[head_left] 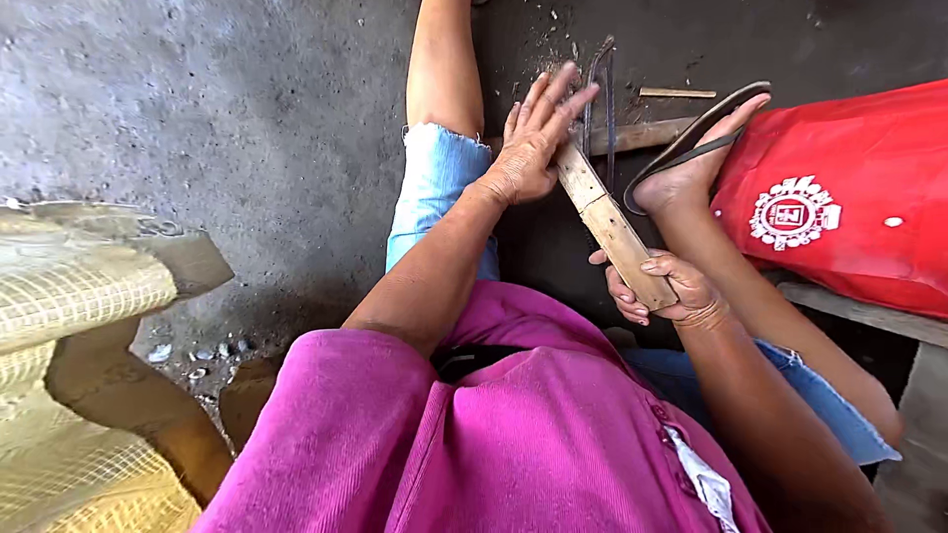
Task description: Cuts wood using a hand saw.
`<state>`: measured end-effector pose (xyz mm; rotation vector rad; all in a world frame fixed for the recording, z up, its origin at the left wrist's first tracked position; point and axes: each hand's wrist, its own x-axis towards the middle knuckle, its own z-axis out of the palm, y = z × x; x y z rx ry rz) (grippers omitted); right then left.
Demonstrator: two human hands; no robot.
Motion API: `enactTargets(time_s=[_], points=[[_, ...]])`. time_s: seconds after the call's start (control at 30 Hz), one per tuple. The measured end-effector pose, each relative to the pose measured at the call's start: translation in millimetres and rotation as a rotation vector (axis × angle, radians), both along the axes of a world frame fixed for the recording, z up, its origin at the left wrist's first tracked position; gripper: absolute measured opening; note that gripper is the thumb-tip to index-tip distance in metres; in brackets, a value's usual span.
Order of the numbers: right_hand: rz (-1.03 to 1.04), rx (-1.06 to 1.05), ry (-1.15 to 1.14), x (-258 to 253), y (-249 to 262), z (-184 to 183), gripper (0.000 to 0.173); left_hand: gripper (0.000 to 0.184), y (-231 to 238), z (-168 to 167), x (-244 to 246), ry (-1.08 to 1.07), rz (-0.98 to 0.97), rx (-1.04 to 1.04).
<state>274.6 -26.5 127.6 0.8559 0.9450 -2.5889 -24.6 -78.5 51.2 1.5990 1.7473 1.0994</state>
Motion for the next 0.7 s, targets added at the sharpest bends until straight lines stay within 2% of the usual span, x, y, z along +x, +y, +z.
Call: enactTargets(time_s=[0.07, 0.13, 0.17, 0.23, 0.3, 0.37, 0.47, 0.53, 0.6, 0.7], points=[[0.015, -0.059, 0.044, 11, 0, 3, 0.061, 0.099, -4, 5, 8, 0.182, -0.105, -0.079], [0.068, 0.029, 0.0, 16, 4, 11, 0.061, 0.07, -4, -2, 18, 0.306, -0.067, -0.004], [0.11, 0.168, -0.081, 15, 7, 20, 0.055, 0.056, -3, -5, 21, 0.351, -0.031, 0.027], [0.242, 0.578, -0.309, 4, 13, 40, 0.04, 0.045, 0, -5, 22, 0.416, -0.058, -0.037], [0.462, 1.03, -0.47, -7, 20, 54, 0.041, 0.046, 1, 0, 22, 0.415, -0.128, -0.201], [0.685, 1.424, -0.562, -18, 21, 62, 0.055, 0.046, 1, -1, 21, 0.4, -0.197, -0.332], [0.891, 1.798, -0.575, -21, 14, 57, 0.059, 0.049, 0, -6, 17, 0.371, -0.316, -0.36], [0.935, 1.912, -0.585, -15, 16, 49, 0.06, 0.061, 1, -1, 13, 0.343, -0.371, -0.389], [0.954, 1.912, -0.626, -11, 25, 45, 0.059, 0.07, 1, 5, 16, 0.341, -0.388, -0.431], [0.965, 1.916, -0.672, -15, 30, 44, 0.057, 0.075, 2, 9, 27, 0.412, -0.315, -0.49]])
